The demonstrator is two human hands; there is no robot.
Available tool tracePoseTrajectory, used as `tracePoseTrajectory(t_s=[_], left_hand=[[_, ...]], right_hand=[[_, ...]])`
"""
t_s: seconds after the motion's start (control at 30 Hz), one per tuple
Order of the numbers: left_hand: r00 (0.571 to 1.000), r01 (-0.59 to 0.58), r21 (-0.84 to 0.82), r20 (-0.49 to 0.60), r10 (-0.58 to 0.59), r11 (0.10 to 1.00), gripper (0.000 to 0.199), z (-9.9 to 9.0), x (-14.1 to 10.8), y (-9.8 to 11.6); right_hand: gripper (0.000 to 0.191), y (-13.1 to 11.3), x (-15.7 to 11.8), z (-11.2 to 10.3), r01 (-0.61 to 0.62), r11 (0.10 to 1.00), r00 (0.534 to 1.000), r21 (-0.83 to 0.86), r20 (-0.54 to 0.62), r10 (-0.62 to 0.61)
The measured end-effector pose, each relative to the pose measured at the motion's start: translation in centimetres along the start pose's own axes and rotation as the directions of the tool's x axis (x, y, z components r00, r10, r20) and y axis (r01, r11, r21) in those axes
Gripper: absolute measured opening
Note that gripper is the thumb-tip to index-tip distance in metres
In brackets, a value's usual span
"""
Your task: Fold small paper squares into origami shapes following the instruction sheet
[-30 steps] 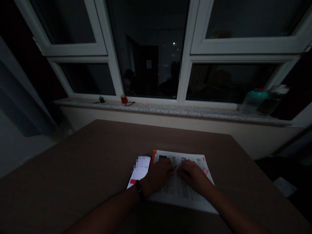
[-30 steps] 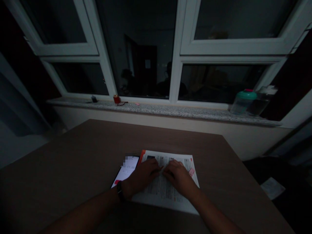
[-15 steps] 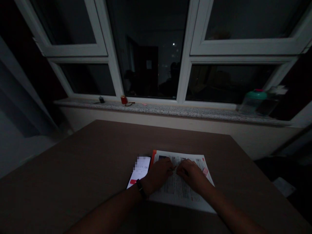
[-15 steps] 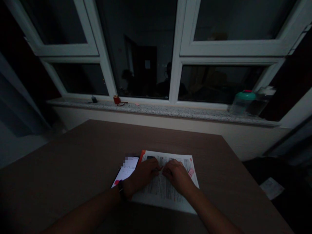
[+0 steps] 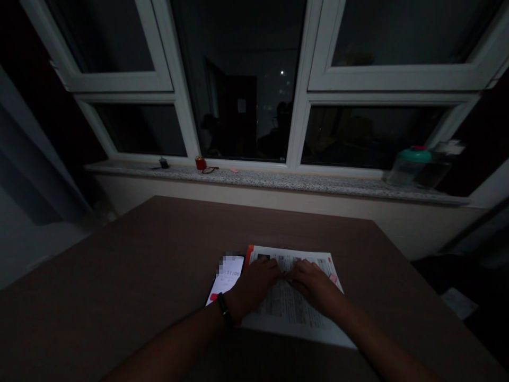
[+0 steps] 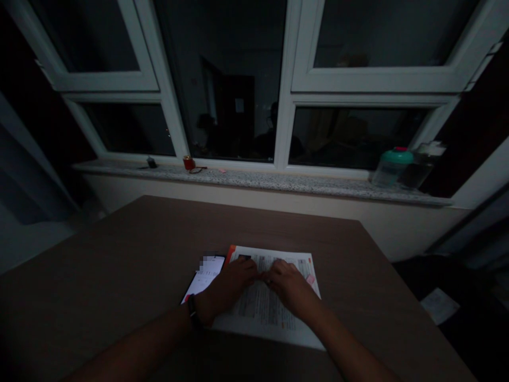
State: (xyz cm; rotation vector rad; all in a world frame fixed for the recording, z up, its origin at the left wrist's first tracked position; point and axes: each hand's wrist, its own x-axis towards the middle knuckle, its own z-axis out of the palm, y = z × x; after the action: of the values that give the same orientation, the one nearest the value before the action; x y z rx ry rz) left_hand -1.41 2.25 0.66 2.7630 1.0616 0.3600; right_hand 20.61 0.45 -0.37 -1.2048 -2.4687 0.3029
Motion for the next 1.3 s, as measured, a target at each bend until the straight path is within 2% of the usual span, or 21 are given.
tracePoseTrajectory(t_s=[0.1, 0.2, 0.37, 0.43, 0.53, 0.67, 0.77, 0.87, 0.97, 1.17, 1.3], left_hand=[[1.0, -0.008, 0.049, -0.02, 0.009, 0.999, 0.016, -0.1, -0.1, 0.1], [0.999, -0.016, 0.083, -0.047, 0.02, 0.996, 0.015, 0.1, -0.2, 0.1], [0.998, -0.031, 0.104, -0.051, 0.036, 0.994, 0.016, 0.2, -0.4, 0.1], [0.998, -0.03, 0.118, -0.043, 0.036, 0.993, 0.014, 0.1, -0.5, 0.3], [0.999, -0.004, 0.097, -0.035, 0.008, 0.995, 0.01, 0.0, -0.5, 0.8], [1.0, 0.019, -0.074, -0.01, -0.02, 0.997, 0.009, -0.4, -0.6, 1.3], [0.998, 0.028, -0.141, -0.045, -0.035, 0.99, 0.011, -0.8, -0.7, 1.4], [0.999, 0.016, -0.147, -0.049, -0.023, 0.989, 0.01, -0.9, -0.7, 1.3], [0.999, 0.001, -0.145, -0.042, -0.007, 0.99, 0.017, -0.5, -0.6, 1.1], [0.995, 0.052, -0.121, -0.074, -0.061, 0.991, 0.034, -0.1, -0.7, 0.6], [0.997, 0.055, -0.109, -0.052, -0.061, 0.993, 0.03, -0.5, -0.9, 0.9]], right_hand=[[0.033, -0.2, -0.3, 0.1, 0.033, 0.995, 0.999, -0.095, 0.026, -0.031], [0.034, -0.7, -0.6, 0.0, 0.026, 0.993, 0.999, -0.111, 0.034, -0.023], [0.047, -1.1, -1.0, -0.1, 0.057, 0.985, 0.998, -0.164, 0.03, -0.053], [0.05, -1.0, -0.9, 0.1, 0.038, 0.973, 0.999, -0.228, 0.03, -0.032], [0.045, -0.7, -0.5, 0.3, -0.007, 0.956, 1.0, -0.292, 0.02, 0.014], [0.03, -0.9, 0.0, 0.4, -0.026, 0.977, 1.0, -0.214, 0.008, 0.029], [0.023, -1.0, 0.1, 0.3, -0.033, 0.99, 0.999, -0.134, -0.035, 0.029], [0.023, -0.7, 0.0, 0.3, -0.029, 0.996, 0.996, -0.087, -0.082, 0.022], [0.025, -0.3, 0.0, 0.5, -0.018, 0.998, 0.997, -0.054, -0.076, 0.014], [0.024, 0.4, 0.1, 1.0, -0.024, 1.0, 0.994, 0.01, -0.103, 0.025], [0.02, 0.5, -0.1, 1.1, -0.031, 0.999, 0.995, 0.04, -0.095, 0.035]])
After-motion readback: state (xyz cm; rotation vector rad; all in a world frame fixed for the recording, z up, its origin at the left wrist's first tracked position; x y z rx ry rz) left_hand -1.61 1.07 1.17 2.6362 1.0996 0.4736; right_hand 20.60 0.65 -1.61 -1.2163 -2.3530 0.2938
